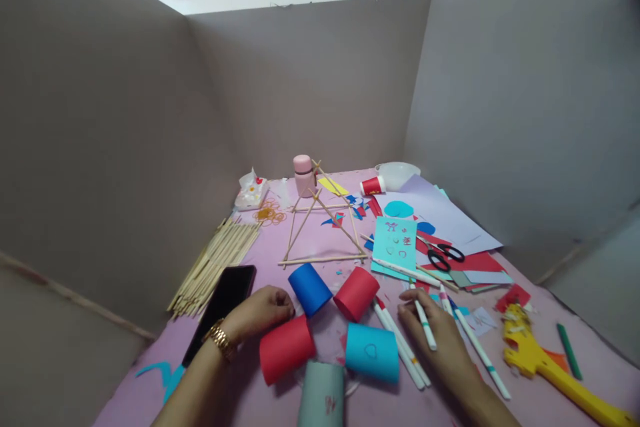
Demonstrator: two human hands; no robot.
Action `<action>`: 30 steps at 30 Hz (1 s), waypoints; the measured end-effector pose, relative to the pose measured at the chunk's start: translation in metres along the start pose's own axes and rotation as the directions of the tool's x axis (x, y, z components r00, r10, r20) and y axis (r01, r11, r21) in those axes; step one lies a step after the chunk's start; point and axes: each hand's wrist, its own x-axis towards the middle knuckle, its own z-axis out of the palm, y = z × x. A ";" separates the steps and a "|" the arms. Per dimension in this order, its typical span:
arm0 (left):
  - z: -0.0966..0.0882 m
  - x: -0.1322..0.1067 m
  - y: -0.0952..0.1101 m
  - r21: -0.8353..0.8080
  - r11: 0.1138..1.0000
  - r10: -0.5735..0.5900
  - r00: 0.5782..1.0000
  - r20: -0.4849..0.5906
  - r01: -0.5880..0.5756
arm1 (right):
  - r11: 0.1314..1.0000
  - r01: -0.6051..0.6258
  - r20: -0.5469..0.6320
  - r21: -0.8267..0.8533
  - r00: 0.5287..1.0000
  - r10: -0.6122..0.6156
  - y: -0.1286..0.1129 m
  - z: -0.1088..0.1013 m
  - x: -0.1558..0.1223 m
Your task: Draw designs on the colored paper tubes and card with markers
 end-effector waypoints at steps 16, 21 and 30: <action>-0.009 0.024 0.016 0.036 0.991 0.129 0.991 0.041 -0.130 | 0.951 0.061 0.026 -0.302 0.998 -0.056 0.006 -0.002 0.012; -0.007 0.031 0.026 0.016 0.988 0.153 0.987 0.057 -0.154 | 0.964 0.033 -0.044 -0.265 0.998 -0.046 0.009 -0.006 0.015; 0.002 0.042 0.006 -0.134 0.972 0.206 0.975 0.087 -0.193 | 0.987 -0.007 -0.308 -0.162 0.950 -0.044 0.012 -0.010 0.021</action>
